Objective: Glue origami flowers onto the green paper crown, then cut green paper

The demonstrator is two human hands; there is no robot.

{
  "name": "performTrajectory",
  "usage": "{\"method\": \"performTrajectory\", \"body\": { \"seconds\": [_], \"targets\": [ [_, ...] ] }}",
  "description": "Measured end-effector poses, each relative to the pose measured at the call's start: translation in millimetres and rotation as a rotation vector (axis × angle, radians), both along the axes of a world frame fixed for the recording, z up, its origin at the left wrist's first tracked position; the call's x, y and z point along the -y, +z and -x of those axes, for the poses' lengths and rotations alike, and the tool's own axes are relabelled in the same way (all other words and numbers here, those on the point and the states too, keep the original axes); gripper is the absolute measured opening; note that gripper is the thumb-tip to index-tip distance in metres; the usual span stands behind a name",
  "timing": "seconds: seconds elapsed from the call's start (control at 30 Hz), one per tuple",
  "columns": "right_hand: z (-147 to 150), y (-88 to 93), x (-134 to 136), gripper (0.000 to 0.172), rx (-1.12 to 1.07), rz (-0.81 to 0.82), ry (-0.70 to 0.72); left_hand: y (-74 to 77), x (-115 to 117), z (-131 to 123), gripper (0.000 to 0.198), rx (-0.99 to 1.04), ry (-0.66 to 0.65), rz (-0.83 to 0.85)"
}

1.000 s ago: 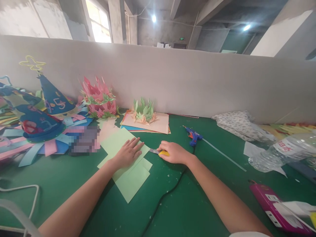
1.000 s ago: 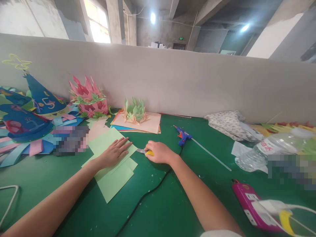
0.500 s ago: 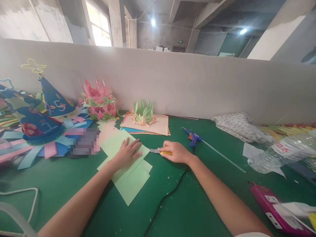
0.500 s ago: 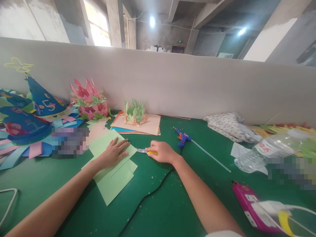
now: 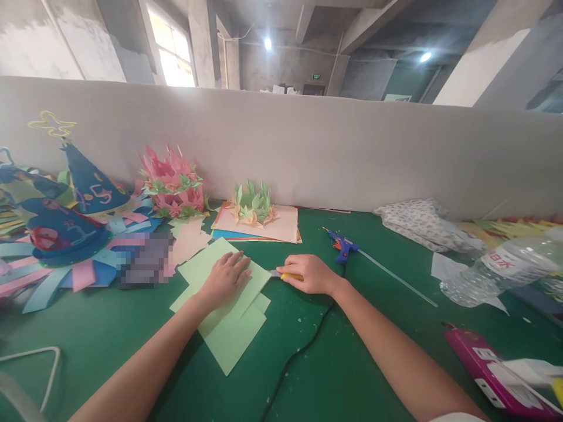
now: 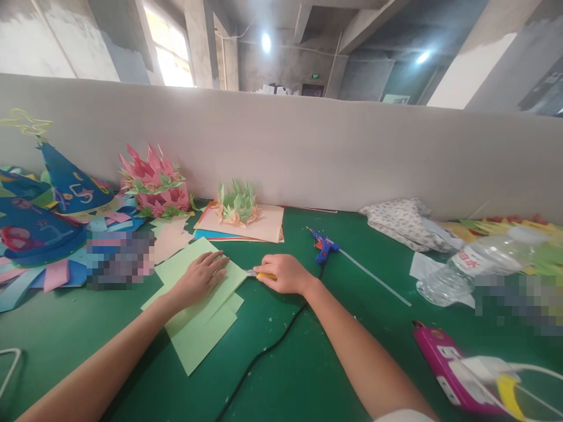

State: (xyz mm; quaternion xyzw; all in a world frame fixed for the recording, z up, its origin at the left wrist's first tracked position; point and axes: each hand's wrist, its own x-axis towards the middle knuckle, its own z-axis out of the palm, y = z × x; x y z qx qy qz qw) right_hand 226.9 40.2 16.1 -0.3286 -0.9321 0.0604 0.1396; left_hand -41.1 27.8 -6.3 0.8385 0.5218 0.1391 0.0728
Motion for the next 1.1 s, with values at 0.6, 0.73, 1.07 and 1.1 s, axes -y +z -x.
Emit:
{"method": "performTrajectory", "body": {
  "seconds": [0.6,0.73,1.07,1.1],
  "targets": [
    [-2.1,-2.4,-0.4,0.033,0.038,-0.014,-0.015,-2.2,-2.9,-2.5,0.050,-0.014,0.016,0.007],
    [-5.6,-3.2,-2.2,0.033,0.039,-0.027,-0.020,-3.3,-2.8,-2.4,0.051,-0.015,0.017,-0.002],
    [-5.7,-2.0,-1.0,0.032,0.055,-0.038,-0.028,-4.5,-4.9,0.4,0.061,-0.041,0.031,0.013],
    [-4.6,-2.1,-0.5,0.032,0.056,-0.040,-0.023,-6.0,-5.4,1.0,0.061,-0.041,0.031,0.012]
  ]
}}
